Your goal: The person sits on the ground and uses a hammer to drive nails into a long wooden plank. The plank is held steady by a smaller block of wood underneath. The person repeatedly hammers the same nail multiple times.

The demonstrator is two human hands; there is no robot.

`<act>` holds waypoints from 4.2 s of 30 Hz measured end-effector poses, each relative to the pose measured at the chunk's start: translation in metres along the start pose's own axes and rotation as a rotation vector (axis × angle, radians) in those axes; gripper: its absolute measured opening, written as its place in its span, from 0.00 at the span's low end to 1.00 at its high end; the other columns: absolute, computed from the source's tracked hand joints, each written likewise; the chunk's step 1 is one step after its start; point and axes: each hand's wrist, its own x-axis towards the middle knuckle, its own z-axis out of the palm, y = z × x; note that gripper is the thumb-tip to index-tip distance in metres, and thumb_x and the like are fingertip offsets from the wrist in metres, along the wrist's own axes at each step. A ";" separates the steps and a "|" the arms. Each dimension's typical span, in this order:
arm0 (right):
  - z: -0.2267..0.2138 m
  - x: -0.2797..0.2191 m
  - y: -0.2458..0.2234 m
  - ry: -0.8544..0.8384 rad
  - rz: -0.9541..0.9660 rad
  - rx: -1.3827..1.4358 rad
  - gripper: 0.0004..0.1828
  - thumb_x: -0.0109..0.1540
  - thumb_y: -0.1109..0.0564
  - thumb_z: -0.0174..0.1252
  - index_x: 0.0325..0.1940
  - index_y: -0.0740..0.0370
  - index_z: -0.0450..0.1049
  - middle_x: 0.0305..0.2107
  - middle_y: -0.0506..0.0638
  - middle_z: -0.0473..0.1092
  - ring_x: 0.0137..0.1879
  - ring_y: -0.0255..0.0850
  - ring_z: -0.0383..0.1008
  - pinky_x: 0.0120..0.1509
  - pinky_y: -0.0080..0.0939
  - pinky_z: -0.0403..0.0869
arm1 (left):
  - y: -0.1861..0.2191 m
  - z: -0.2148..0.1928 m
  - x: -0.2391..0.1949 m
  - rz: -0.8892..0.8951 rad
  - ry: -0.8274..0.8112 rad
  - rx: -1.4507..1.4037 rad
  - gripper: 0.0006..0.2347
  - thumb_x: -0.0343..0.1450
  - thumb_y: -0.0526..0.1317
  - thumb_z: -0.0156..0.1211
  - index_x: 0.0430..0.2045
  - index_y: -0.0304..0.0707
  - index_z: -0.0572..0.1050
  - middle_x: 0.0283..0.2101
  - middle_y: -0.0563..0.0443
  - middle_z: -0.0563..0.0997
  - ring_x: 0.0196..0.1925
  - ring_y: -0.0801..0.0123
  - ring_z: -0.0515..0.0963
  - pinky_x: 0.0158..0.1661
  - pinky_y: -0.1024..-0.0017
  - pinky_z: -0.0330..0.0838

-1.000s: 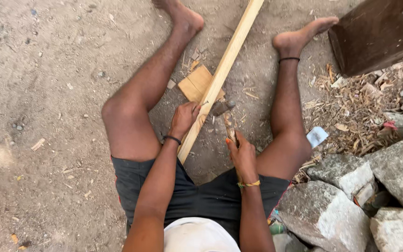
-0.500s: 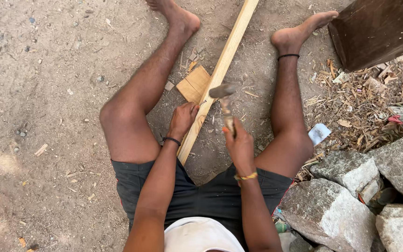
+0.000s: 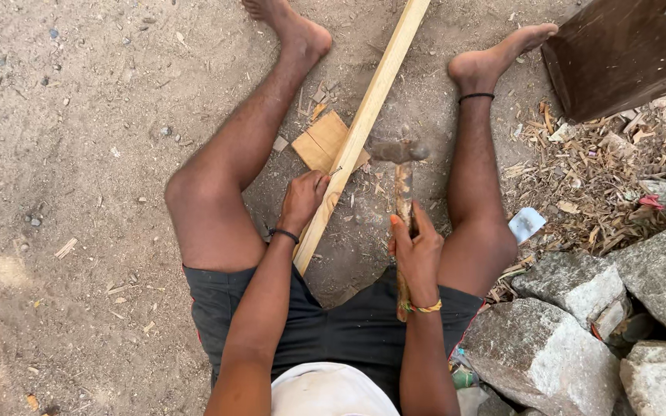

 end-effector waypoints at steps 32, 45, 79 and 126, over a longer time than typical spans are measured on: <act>0.043 0.014 0.044 -0.036 -0.172 -0.493 0.24 0.62 0.54 0.66 0.61 0.63 0.74 0.21 0.57 0.73 0.21 0.43 0.73 0.27 0.47 0.69 | -0.004 0.013 0.003 0.007 -0.049 0.238 0.10 0.74 0.42 0.57 0.31 0.32 0.77 0.38 0.36 0.81 0.36 0.40 0.81 0.38 0.51 0.74; 0.001 -0.001 -0.017 0.088 -0.130 0.018 0.25 0.64 0.62 0.62 0.64 0.76 0.69 0.21 0.46 0.71 0.23 0.28 0.69 0.24 0.32 0.67 | 0.004 0.007 0.007 0.046 -0.032 0.202 0.10 0.75 0.41 0.57 0.33 0.31 0.76 0.38 0.38 0.81 0.35 0.42 0.82 0.36 0.53 0.76; -0.030 -0.003 -0.004 0.148 -0.129 0.111 0.24 0.65 0.64 0.61 0.64 0.75 0.69 0.22 0.48 0.70 0.24 0.29 0.69 0.26 0.31 0.67 | 0.018 0.013 0.000 0.064 -0.046 0.328 0.09 0.74 0.42 0.59 0.30 0.35 0.76 0.38 0.43 0.79 0.39 0.47 0.81 0.41 0.53 0.74; 0.045 0.077 0.170 -0.271 0.376 -0.022 0.14 0.65 0.53 0.59 0.47 0.67 0.73 0.21 0.49 0.70 0.20 0.39 0.69 0.21 0.43 0.70 | 0.014 0.025 0.000 -0.112 0.030 0.316 0.12 0.76 0.46 0.55 0.32 0.35 0.76 0.41 0.42 0.78 0.35 0.40 0.80 0.37 0.48 0.73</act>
